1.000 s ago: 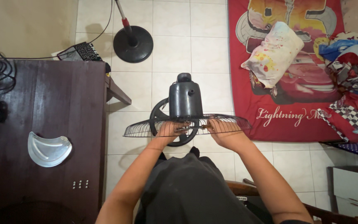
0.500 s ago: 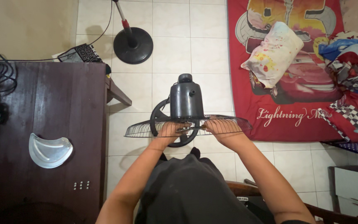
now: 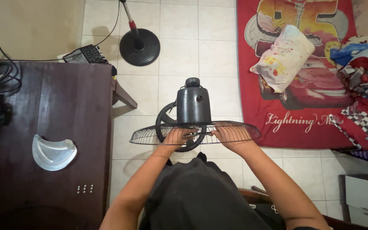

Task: The person assembles an electric fan by attaching the front wire cage and securing the fan blades to the motor hub. They use a screwdriver to tighten screws on the cage and then install and tighten the blades one by one.

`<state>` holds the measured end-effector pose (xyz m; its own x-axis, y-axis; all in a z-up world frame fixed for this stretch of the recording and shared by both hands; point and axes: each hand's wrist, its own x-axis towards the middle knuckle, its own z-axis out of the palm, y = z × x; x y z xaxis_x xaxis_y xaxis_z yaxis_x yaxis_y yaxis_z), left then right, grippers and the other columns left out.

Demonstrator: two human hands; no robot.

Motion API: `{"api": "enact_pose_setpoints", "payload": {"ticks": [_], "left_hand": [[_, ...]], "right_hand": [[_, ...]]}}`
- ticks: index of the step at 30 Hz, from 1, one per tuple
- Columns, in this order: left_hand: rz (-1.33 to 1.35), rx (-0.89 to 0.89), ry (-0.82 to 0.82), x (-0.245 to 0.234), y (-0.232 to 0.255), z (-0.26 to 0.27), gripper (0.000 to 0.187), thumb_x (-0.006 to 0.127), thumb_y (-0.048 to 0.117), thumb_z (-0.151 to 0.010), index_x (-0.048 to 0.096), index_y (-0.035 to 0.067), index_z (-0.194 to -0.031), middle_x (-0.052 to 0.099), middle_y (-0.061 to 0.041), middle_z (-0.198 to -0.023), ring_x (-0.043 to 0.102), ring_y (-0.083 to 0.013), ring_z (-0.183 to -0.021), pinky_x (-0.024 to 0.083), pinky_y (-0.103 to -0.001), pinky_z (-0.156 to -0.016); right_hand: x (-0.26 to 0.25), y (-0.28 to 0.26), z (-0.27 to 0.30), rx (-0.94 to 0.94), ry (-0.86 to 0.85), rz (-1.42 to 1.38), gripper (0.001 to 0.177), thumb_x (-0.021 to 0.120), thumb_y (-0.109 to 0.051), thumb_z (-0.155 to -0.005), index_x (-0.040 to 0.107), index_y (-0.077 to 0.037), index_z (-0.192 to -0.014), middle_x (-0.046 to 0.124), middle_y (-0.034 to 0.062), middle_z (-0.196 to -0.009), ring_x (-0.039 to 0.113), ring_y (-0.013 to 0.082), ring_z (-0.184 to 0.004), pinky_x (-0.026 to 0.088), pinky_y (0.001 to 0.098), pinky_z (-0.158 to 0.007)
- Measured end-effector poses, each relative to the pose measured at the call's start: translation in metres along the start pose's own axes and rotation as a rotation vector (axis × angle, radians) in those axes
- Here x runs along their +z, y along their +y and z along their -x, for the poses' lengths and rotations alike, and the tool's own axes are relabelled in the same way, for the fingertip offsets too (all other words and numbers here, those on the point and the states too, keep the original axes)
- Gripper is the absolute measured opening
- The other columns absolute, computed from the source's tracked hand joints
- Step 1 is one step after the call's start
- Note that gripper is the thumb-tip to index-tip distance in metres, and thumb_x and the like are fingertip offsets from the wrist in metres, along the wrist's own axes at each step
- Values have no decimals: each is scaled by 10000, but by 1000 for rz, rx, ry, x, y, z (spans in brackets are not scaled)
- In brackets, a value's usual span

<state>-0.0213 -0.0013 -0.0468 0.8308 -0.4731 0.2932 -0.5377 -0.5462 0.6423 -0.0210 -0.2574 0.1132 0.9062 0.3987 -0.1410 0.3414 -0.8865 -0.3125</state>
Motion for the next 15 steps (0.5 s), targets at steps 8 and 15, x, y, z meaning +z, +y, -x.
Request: {"api": "enact_pose_setpoints", "payload": {"ticks": [8,15], "left_hand": [[37,-13,-6,3,-3,0,351,805,297,-837,770,238,-1181,762,-49,-1018,713,-261,-925,561,-410,-874],[150,-13,26,2,3,2,358,799,263,-837,752,236,-1190,756,-54,-1054,713,-278,-958,566,-404,-885]], "right_hand": [[0,1,-4,-40,-171,0,325,612,-411,-939,697,-98,-923,720,121,-873,689,323,-830,545,464,-762],[28,9,-3,63,-190,-45,343,598,-404,-959,724,-87,-924,736,136,-869,696,333,-869,540,462,-827]]}}
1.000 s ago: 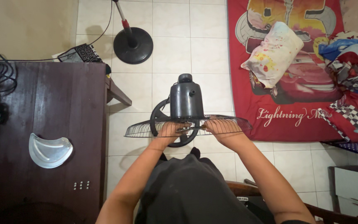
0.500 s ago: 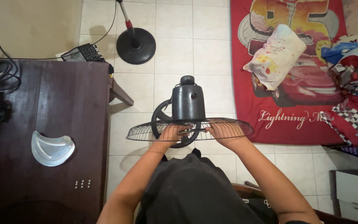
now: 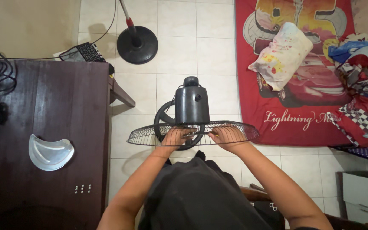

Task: The person assembles an electric fan by attaching the front wire cage and securing the fan blades to the motor hub. They use a screwdriver to tighten screws on the cage and then install and tighten the blades one by one.

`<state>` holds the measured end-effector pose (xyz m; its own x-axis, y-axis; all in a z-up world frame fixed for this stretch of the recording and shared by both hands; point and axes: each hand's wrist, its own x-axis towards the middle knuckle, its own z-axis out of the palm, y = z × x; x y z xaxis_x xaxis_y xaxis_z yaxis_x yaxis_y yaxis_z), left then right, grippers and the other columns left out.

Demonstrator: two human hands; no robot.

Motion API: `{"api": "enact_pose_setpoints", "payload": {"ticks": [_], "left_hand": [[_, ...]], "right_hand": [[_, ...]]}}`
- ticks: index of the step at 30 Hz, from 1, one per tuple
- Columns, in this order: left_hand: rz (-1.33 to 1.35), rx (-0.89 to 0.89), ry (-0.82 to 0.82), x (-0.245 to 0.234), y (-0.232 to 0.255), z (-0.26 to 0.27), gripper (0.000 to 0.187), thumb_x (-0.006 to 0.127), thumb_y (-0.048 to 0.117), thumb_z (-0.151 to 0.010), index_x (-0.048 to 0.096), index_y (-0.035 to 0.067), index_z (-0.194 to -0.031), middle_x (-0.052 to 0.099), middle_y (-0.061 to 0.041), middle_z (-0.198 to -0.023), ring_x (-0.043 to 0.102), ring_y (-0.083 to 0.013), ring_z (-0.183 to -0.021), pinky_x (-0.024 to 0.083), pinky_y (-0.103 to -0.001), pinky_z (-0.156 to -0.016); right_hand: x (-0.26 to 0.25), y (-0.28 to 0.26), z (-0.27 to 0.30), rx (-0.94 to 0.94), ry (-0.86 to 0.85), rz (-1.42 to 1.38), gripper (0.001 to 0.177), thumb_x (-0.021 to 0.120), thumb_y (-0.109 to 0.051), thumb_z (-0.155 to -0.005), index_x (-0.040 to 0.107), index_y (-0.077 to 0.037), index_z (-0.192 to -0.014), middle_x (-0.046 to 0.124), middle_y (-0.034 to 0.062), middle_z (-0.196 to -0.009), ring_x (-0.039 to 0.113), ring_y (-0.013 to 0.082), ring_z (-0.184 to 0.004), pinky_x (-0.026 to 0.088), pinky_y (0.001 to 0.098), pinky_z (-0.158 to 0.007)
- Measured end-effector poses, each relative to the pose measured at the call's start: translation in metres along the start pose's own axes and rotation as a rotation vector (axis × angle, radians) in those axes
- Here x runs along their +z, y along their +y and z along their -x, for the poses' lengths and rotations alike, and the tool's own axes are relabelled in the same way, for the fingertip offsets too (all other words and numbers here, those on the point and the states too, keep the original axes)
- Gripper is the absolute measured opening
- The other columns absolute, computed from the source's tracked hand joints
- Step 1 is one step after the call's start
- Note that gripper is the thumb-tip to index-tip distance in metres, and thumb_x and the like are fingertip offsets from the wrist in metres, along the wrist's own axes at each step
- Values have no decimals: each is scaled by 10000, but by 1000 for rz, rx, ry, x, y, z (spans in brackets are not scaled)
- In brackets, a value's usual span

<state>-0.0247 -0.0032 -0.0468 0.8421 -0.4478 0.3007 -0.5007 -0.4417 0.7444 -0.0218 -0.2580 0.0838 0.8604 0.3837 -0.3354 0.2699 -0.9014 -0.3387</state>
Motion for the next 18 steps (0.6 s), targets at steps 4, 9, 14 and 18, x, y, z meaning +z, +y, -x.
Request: {"api": "enact_pose_setpoints", "payload": {"ticks": [4,9,14,18], "left_hand": [[-101,59,41,0,1,3,374,812,235,-838,764,223,-1208,744,-63,-984,705,-291,-899,575,-407,-861],[-50,-33,-89,-2,-3,-4,374,807,263,-832,750,227,-1200,758,-64,-991,713,-287,-881,561,-419,-845],[-133,-12,-96,5,-6,-5,364,811,289,-849,759,234,-1205,757,-83,-986,700,-303,-859,549,-431,-806],[-289,147,80,5,-4,-3,376,822,311,-822,774,221,-1183,755,-68,-981,690,-312,-855,548,-436,-815]], "right_hand": [[18,12,-1,-59,132,-28,342,630,-394,-938,736,-69,-920,745,132,-875,698,337,-856,541,458,-826],[39,20,-1,-142,373,24,312,692,-367,-901,730,-57,-889,743,120,-834,706,321,-820,553,451,-815],[32,16,3,-186,452,21,303,725,-361,-895,723,-58,-872,734,125,-785,705,324,-757,561,459,-744],[11,7,13,12,200,-100,293,727,-356,-898,754,-67,-865,735,150,-785,695,344,-756,553,462,-735]]}}
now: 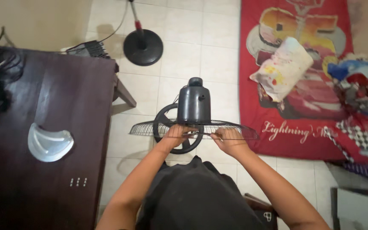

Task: The person assembles an electric fan by attaching the front wire cage and securing the fan blades to the motor hub. They use a screwdriver to tighten screws on the cage and then install and tighten the blades one by one.

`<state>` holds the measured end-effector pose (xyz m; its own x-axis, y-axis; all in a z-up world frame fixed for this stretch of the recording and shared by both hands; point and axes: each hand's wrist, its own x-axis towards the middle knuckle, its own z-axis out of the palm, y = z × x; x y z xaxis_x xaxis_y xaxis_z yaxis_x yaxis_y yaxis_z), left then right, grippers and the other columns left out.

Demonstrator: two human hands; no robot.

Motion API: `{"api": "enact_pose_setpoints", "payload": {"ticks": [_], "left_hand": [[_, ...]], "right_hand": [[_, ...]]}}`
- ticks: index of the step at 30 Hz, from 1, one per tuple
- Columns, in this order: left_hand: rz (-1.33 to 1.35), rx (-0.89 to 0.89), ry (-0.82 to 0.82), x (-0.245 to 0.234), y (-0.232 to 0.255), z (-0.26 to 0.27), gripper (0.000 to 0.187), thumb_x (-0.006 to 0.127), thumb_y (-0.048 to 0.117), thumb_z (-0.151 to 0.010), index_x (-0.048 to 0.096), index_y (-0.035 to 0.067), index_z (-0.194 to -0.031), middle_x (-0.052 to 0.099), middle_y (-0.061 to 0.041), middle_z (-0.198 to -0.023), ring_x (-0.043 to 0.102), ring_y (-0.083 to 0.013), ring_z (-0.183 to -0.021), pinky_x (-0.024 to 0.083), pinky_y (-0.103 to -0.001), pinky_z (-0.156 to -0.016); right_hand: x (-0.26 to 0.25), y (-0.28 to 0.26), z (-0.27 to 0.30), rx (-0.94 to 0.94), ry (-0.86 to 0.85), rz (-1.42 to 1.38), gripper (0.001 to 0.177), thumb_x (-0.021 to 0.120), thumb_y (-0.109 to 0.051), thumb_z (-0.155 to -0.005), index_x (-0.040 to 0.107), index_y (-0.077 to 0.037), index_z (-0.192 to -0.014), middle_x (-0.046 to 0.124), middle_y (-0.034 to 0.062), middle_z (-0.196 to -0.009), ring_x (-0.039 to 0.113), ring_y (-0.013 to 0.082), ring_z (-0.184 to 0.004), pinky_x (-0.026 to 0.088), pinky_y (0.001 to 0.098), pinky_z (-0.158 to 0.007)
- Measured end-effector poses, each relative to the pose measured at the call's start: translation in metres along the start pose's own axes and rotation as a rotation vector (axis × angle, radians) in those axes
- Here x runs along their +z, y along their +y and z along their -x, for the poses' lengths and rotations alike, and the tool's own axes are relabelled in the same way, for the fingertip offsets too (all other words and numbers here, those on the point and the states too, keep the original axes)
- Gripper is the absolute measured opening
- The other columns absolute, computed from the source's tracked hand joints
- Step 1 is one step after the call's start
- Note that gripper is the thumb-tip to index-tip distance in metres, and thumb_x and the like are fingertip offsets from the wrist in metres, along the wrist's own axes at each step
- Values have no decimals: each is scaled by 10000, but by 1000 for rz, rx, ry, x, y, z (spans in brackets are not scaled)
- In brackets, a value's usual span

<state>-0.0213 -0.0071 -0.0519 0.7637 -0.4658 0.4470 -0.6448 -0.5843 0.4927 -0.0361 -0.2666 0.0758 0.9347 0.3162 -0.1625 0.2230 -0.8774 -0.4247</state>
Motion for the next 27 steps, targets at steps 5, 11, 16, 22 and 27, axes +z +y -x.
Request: {"api": "enact_pose_setpoints", "payload": {"ticks": [5,11,16,22,27], "left_hand": [[533,-567,-217,-9,7,-8,392,810,278,-816,767,167,-1189,762,-61,-1126,731,-253,-1000,572,-374,-893],[296,-485,171,-40,31,18,342,853,164,-791,736,26,-1080,719,-149,-1092,673,-326,-1019,546,-411,-870],[415,-831,178,-75,60,64,91,749,116,-890,708,43,-925,701,-104,-917,695,-261,-851,588,-359,-733],[188,-923,318,-107,86,118,83,722,136,-891,734,82,-953,722,-101,-879,689,-295,-807,543,-385,-731],[89,-1108,453,-131,100,169,184,683,229,-935,686,45,-927,663,-154,-851,633,-356,-786,500,-437,-679]], "right_hand": [[-21,9,21,126,122,-295,259,641,-263,-962,759,-39,-1017,702,111,-719,616,224,-622,501,356,-595],[-11,32,25,156,-69,-874,297,615,-177,-1001,770,-37,-1212,682,32,-754,539,96,-675,456,250,-615],[14,-8,3,90,-529,-1345,341,616,-145,-991,694,20,-1281,754,94,-900,649,131,-784,522,268,-707],[59,-101,-29,-145,-1055,-1182,275,574,-122,-990,573,-18,-1244,738,111,-998,650,147,-800,540,302,-746],[123,-165,-50,-222,-1128,-1174,191,483,-40,-930,524,-46,-1116,682,84,-967,651,148,-864,542,302,-794]]}}
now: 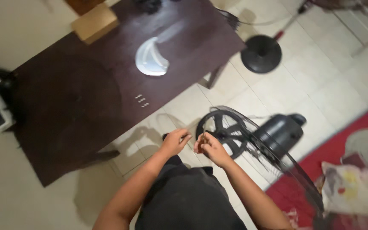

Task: The person assembles an electric fan by attaching the front wire cage and securing the fan blades to the motor hub. They use a screwdriver to tighten screws on the cage and then install and tighten the blades one by one.

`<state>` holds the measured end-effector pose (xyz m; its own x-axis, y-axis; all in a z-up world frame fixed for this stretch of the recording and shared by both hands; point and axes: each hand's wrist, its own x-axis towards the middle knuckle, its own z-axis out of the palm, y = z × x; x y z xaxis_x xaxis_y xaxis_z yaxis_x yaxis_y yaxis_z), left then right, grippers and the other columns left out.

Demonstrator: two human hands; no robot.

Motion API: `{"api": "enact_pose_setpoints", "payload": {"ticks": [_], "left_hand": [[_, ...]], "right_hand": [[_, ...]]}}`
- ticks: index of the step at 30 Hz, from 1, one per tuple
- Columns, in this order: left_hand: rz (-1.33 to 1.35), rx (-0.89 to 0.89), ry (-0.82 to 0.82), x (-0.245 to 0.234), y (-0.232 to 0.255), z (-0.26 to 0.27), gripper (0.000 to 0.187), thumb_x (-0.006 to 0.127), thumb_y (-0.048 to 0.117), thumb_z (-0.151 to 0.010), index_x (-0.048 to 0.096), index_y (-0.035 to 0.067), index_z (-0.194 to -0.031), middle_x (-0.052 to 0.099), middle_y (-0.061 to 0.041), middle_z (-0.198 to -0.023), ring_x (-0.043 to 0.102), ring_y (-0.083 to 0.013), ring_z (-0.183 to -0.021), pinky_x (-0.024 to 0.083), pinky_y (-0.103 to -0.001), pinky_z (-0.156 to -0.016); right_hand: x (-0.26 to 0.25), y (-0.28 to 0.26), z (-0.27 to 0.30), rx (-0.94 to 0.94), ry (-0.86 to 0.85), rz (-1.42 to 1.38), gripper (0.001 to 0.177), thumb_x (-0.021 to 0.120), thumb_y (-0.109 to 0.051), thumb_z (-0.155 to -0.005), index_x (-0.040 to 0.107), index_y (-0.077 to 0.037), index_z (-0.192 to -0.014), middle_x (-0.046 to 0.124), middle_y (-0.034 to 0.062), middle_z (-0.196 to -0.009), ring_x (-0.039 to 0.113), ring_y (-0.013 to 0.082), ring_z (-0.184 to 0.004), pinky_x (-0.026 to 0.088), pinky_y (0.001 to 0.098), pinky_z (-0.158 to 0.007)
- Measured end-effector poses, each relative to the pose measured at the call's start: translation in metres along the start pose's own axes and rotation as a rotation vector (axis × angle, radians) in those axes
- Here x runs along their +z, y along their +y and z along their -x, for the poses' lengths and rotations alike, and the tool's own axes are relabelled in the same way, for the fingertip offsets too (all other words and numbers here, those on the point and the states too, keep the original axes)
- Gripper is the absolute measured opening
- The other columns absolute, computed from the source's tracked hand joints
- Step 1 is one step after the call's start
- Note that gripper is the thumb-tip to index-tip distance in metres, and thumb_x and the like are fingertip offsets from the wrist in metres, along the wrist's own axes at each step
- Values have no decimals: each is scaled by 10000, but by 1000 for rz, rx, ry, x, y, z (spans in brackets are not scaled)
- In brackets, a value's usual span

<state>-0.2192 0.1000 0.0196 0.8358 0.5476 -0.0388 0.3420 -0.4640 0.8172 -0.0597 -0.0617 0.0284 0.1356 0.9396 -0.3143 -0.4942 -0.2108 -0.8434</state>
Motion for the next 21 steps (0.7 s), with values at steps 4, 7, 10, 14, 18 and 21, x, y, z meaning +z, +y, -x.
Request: {"api": "enact_pose_setpoints", "payload": {"ticks": [4,7,10,14,18,21], "left_hand": [[-51,1,104,-43,-36,-1,278,654,243,-981,638,23,-811,615,-170,-788,606,-370,-785,473,-456,-693],[-57,-18,117,-81,-62,-18,358,690,269,-983,617,2,-757,599,-184,-779,593,-374,-768,475,-452,-698],[23,-93,190,-114,-88,-51,260,695,261,-932,654,24,-834,637,-162,-819,630,-349,-768,505,-432,-688],[157,-244,243,-140,-148,-110,200,659,226,-889,650,41,-966,690,-124,-905,696,-287,-811,549,-395,-747],[117,-452,278,-128,-236,-177,365,700,296,-901,668,14,-1130,726,-161,-1034,701,-322,-978,541,-409,-867],[122,-597,296,-117,-292,-206,531,678,335,-920,609,-40,-1290,733,-207,-1080,690,-358,-1059,525,-420,-938]], "right_hand": [[11,24,-67,34,86,-44,84,588,-132,-974,553,-58,-956,601,17,-817,598,128,-756,513,298,-730],[13,31,-120,33,241,392,322,634,-261,-1038,609,-27,-818,563,13,-701,511,112,-650,431,299,-620],[12,17,-184,67,302,537,381,608,-321,-1036,647,-42,-780,541,-8,-639,478,107,-593,389,310,-560],[21,-10,-272,-63,429,797,258,652,-295,-955,695,-49,-891,644,50,-659,608,181,-601,486,337,-594],[20,-39,-351,-114,586,1081,242,743,-295,-881,747,-71,-973,723,158,-835,711,324,-781,556,407,-733],[15,-57,-398,74,683,1199,253,776,-286,-844,762,-94,-1008,729,177,-957,693,383,-913,539,492,-766]]}}
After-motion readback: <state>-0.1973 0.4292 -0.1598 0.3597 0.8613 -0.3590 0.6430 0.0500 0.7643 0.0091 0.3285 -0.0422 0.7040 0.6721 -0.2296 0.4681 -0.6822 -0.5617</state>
